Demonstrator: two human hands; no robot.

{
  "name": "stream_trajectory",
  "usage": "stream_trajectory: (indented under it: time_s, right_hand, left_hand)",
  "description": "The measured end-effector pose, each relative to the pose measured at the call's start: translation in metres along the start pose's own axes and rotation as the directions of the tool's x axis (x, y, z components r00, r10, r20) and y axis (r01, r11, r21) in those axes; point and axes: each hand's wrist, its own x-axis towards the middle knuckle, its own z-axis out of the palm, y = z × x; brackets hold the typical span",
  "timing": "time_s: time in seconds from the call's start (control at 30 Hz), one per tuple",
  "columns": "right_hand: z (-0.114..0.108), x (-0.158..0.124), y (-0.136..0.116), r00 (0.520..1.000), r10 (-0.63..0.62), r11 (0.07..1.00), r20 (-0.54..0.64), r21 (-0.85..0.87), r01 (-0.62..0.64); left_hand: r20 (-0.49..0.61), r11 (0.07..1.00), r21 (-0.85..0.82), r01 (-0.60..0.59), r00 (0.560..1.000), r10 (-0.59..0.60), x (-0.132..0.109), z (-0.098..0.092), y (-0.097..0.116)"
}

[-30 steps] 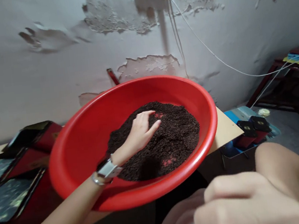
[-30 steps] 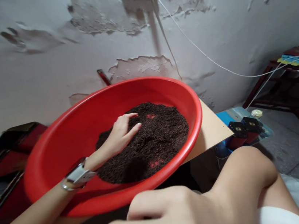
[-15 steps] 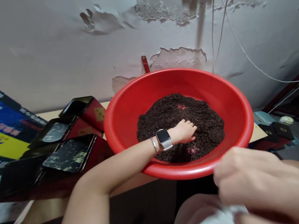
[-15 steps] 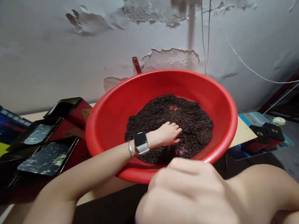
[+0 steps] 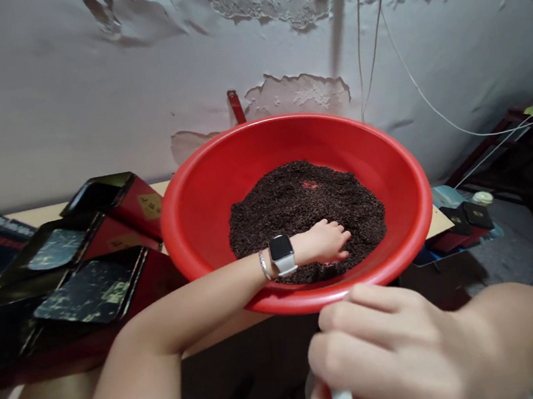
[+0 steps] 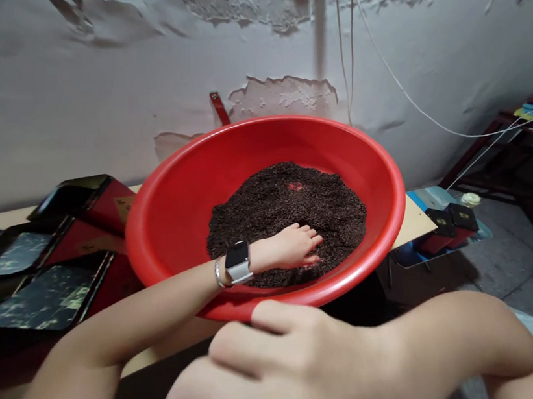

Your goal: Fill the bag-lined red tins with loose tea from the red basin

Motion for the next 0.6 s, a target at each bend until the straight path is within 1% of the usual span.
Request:
stream_trajectory:
  time_s: [0.07, 0.1, 0.13, 0.17, 0.2, 0.23, 0.27, 0.3, 0.33, 0.4, 0.43, 0.47, 0.5, 0.53, 0.57, 0.6]
  right_hand:
    - [-0.002, 0.008, 0.027, 0.996, -0.074, 0.996, -0.044, -0.051, 0.071]
    - [-0.003, 0.006, 0.042, 0.996, -0.085, 0.993, -0.034, -0.081, 0.082]
    - [-0.003, 0.0, 0.057, 0.997, -0.081, 0.991, 0.007, -0.108, 0.081]
    - [-0.005, -0.008, 0.073, 0.997, -0.051, 0.989, 0.057, -0.137, 0.058]
    - [-0.006, -0.016, 0.091, 0.995, 0.003, 0.986, 0.103, -0.165, 0.015]
    - [-0.008, -0.023, 0.108, 0.985, 0.063, 0.981, 0.162, -0.192, -0.031]
    - [-0.01, -0.03, 0.126, 0.966, 0.129, 0.972, 0.225, -0.223, -0.078]
    - [-0.012, -0.035, 0.143, 0.939, 0.197, 0.958, 0.282, -0.259, -0.123]
    - [-0.014, -0.039, 0.159, 0.905, 0.262, 0.941, 0.334, -0.298, -0.163]
    - [-0.016, -0.044, 0.187, 0.83, 0.36, 0.906, 0.425, -0.37, -0.204]
    - [-0.015, -0.046, 0.198, 0.796, 0.388, 0.895, 0.464, -0.395, -0.206]
    - [-0.013, -0.048, 0.208, 0.767, 0.402, 0.891, 0.501, -0.409, -0.199]
    - [-0.011, -0.051, 0.215, 0.742, 0.402, 0.892, 0.536, -0.412, -0.186]
    - [-0.007, -0.053, 0.221, 0.723, 0.394, 0.897, 0.567, -0.408, -0.169]
    - [-0.003, -0.055, 0.225, 0.709, 0.38, 0.905, 0.594, -0.397, -0.151]
    - [0.001, -0.057, 0.228, 0.697, 0.364, 0.913, 0.617, -0.384, -0.137]
  left_hand:
    - [-0.013, 0.996, 0.024, 0.08, 0.997, -0.08, 0.002, -0.003, -0.008]
    - [-0.038, 0.991, 0.044, 0.13, 0.991, -0.128, 0.002, -0.006, -0.013]
    - [-0.077, 0.98, 0.066, 0.189, 0.98, -0.184, 0.001, -0.011, -0.019]
    - [-0.127, 0.961, 0.083, 0.263, 0.96, -0.251, -0.002, -0.017, -0.026]
    - [-0.192, 0.933, 0.088, 0.35, 0.925, -0.328, -0.008, -0.024, -0.034]
    - [-0.265, 0.889, 0.077, 0.451, 0.869, -0.418, -0.017, -0.032, -0.041]
    - [-0.344, 0.827, 0.045, 0.56, 0.786, -0.514, -0.029, -0.04, -0.048]
    - [-0.425, 0.754, -0.01, 0.657, 0.679, -0.598, -0.044, -0.047, -0.054]
    - [-0.503, 0.657, -0.076, 0.75, 0.54, -0.675, -0.062, -0.053, -0.059]
    - [-0.594, 0.431, -0.208, 0.878, 0.237, -0.769, -0.103, -0.057, -0.063]
    - [-0.609, 0.32, -0.265, 0.91, 0.099, -0.787, -0.123, -0.055, -0.063]
    - [-0.601, 0.2, -0.304, 0.931, -0.025, -0.799, -0.142, -0.051, -0.062]
    - [-0.57, 0.059, -0.33, 0.942, -0.15, -0.808, -0.158, -0.043, -0.06]
    - [-0.512, -0.071, -0.326, 0.943, -0.239, -0.825, -0.172, -0.034, -0.057]
    - [-0.429, -0.167, -0.284, 0.944, -0.281, -0.859, -0.183, -0.023, -0.053]
    - [-0.336, -0.233, -0.224, 0.946, -0.299, -0.893, -0.191, -0.011, -0.049]
